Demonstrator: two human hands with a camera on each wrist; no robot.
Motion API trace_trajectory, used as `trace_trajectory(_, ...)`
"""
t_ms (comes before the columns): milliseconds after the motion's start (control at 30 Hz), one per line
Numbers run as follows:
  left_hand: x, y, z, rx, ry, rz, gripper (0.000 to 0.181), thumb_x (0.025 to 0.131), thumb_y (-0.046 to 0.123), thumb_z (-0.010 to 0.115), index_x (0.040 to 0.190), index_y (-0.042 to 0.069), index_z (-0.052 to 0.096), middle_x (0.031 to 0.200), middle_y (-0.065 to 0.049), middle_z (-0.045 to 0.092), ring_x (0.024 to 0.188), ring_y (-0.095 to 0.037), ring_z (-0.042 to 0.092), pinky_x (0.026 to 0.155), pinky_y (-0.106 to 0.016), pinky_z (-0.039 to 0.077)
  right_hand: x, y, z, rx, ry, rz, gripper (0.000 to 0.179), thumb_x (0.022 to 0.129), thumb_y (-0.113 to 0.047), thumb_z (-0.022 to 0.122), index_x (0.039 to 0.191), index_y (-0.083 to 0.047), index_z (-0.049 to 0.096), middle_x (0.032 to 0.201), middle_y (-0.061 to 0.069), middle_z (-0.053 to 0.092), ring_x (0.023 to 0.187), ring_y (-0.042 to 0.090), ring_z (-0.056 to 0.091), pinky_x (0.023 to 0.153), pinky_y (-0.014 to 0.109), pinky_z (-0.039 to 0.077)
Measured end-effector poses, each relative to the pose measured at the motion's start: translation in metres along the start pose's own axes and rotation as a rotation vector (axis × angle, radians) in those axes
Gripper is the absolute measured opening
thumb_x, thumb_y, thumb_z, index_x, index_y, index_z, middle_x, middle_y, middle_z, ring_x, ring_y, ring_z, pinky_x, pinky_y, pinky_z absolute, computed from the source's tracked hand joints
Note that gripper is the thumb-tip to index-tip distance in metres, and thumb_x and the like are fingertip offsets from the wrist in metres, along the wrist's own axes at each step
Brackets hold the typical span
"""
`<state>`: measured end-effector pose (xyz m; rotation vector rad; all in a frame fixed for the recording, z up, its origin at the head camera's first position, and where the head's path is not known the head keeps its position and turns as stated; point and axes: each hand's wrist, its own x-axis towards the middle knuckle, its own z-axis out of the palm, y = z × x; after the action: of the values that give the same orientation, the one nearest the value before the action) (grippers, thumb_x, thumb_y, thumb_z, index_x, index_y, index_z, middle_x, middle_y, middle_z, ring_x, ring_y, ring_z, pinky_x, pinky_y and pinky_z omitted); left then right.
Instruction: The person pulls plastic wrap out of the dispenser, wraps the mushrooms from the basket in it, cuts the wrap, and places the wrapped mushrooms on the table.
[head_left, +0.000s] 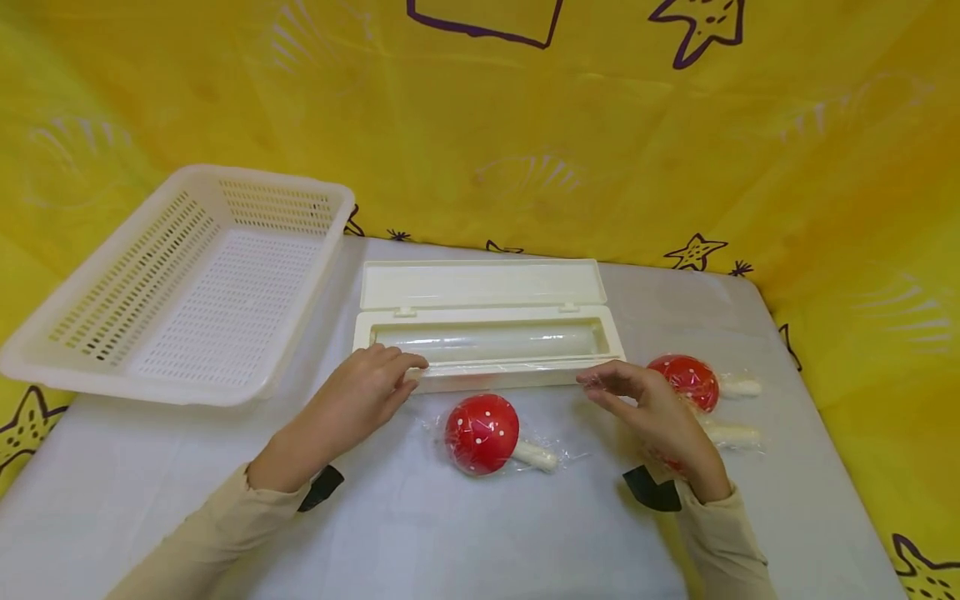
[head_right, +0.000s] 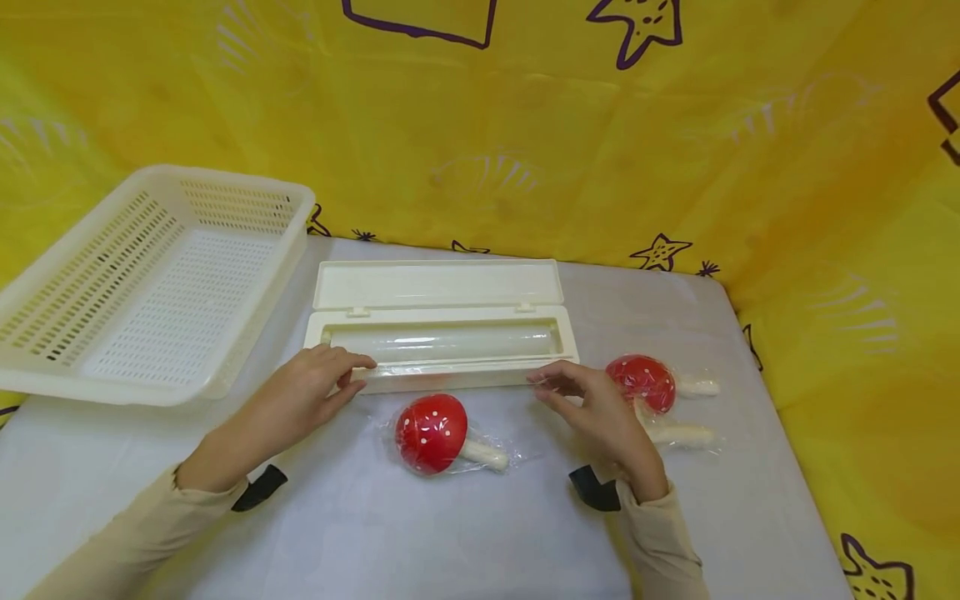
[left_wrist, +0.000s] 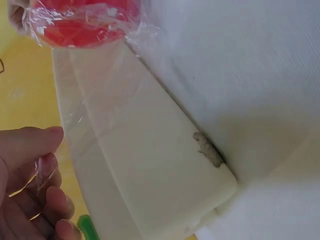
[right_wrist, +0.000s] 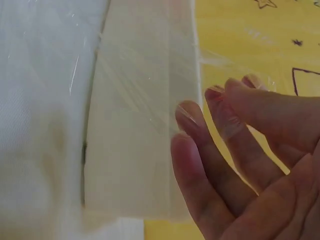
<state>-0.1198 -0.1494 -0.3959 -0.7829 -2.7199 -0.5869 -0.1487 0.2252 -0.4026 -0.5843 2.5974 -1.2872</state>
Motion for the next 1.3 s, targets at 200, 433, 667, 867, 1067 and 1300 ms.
trace_trajectory(200,-0.006,0.014,-0.003,-0.115,-0.058,-0.172,0.022,0.086,0.003,0.072,0.108,0.002,0.07,0.074,0.001,0.062,0.065,-0.007,0.051,0.058,-0.022,0.048,-0.001,-0.001,0.0,0.204,-0.104,-0.044,0.024,0.096,-0.005,0.062,0.121,-0.005,0.064,0.124,0.021,0.066,0.11,0.026,0.068,0.093,0.017,0.052)
trace_trajectory(433,-0.011,0.02,0.002,-0.25,0.008,-0.226,0.009,0.086,0.0,0.063,0.09,0.006,0.068,0.087,0.001,0.062,0.082,-0.016,0.058,0.073,-0.03,0.052,-0.002,-0.002,0.002,0.382,-0.181,-0.146,0.017,0.098,0.002,0.054,0.115,0.002,0.059,0.128,-0.001,0.066,0.112,0.019,0.068,0.094,0.027,0.055)
trace_trajectory(667,-0.018,0.024,0.012,-0.495,-0.087,-0.278,0.008,0.094,0.003,0.054,0.097,0.009,0.057,0.091,0.001,0.062,0.09,-0.013,0.054,0.079,-0.03,0.05,-0.002,-0.005,0.004,0.477,-0.228,-0.181,0.016,0.097,0.006,0.053,0.112,0.002,0.056,0.13,-0.003,0.066,0.114,0.024,0.067,0.096,0.03,0.055)
trace_trajectory(867,-0.023,0.035,0.027,-0.589,-0.14,-0.287,0.028,0.09,0.021,0.072,0.103,0.01,0.049,0.095,-0.002,0.056,0.094,-0.017,0.051,0.08,-0.029,0.047,-0.002,-0.007,0.007,0.512,-0.25,-0.189,0.015,0.097,0.007,0.051,0.111,0.001,0.054,0.132,-0.002,0.065,0.116,0.019,0.067,0.098,0.03,0.054)
trace_trajectory(1067,-0.019,0.046,0.043,-0.458,-0.075,-0.22,0.053,0.071,0.026,0.09,0.099,0.011,0.048,0.086,0.0,0.053,0.082,-0.013,0.051,0.069,-0.021,0.047,-0.002,-0.008,0.013,0.541,-0.283,-0.236,0.014,0.097,0.009,0.05,0.109,0.004,0.053,0.137,0.0,0.061,0.121,0.02,0.064,0.1,0.032,0.053)
trace_trajectory(1300,-0.018,0.047,0.049,-0.62,-0.087,-0.208,0.05,0.079,0.011,0.083,0.114,0.007,0.048,0.074,0.005,0.056,0.068,-0.001,0.051,0.064,-0.018,0.05,-0.004,-0.018,0.02,0.425,-0.278,-0.247,0.011,0.095,0.007,0.056,0.103,0.0,0.059,0.13,0.004,0.065,0.119,0.015,0.063,0.097,0.03,0.054)
